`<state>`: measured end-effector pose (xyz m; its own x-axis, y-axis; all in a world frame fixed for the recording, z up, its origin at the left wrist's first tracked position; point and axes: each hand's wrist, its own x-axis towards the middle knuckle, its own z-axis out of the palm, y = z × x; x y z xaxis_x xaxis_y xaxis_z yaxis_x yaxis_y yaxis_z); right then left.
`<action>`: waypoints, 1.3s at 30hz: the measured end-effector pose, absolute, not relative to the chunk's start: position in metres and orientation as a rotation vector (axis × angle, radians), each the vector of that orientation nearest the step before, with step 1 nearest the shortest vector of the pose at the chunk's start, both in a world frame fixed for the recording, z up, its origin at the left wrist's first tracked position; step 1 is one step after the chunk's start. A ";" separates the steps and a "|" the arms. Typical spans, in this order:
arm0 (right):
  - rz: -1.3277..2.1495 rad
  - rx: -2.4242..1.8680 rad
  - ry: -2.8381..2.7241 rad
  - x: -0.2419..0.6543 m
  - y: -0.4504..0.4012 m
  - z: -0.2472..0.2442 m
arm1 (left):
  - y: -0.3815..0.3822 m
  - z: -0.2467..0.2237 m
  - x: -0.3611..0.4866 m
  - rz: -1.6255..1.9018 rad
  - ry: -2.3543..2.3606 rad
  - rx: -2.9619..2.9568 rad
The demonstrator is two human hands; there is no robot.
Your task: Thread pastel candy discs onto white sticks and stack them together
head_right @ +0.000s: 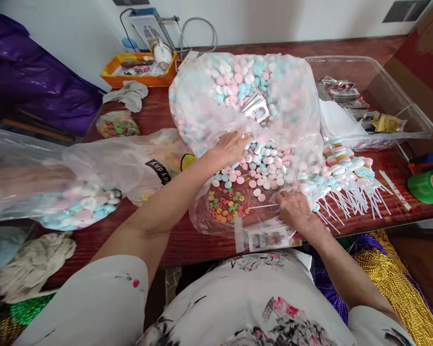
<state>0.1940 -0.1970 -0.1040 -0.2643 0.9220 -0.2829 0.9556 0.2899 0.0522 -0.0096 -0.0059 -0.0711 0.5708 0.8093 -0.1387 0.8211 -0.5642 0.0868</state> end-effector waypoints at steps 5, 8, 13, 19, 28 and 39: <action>-0.143 1.927 2.480 0.207 -0.203 -0.097 | -0.060 -0.074 -0.044 0.227 1.157 2.689; -0.082 2.051 2.639 0.211 -0.204 -0.096 | -0.085 -0.087 -0.048 0.234 1.273 2.593; -0.051 2.132 2.874 0.204 -0.209 -0.094 | -0.095 -0.112 -0.017 0.158 1.238 2.675; -0.117 2.211 2.986 0.216 -0.226 -0.097 | -0.074 -0.117 -0.013 0.271 1.291 2.562; -0.427 2.362 2.999 0.216 -0.232 -0.107 | -0.079 -0.102 -0.002 0.058 1.449 2.513; -0.506 2.354 2.948 0.218 -0.233 -0.108 | -0.087 -0.105 0.001 -0.086 1.555 2.467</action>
<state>0.2182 -0.2331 -0.1076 -0.1035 0.9380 0.3309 0.7739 0.2849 -0.5656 0.0008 -0.0875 -0.1052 0.4374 0.8835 -0.1674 0.8966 -0.4141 0.1569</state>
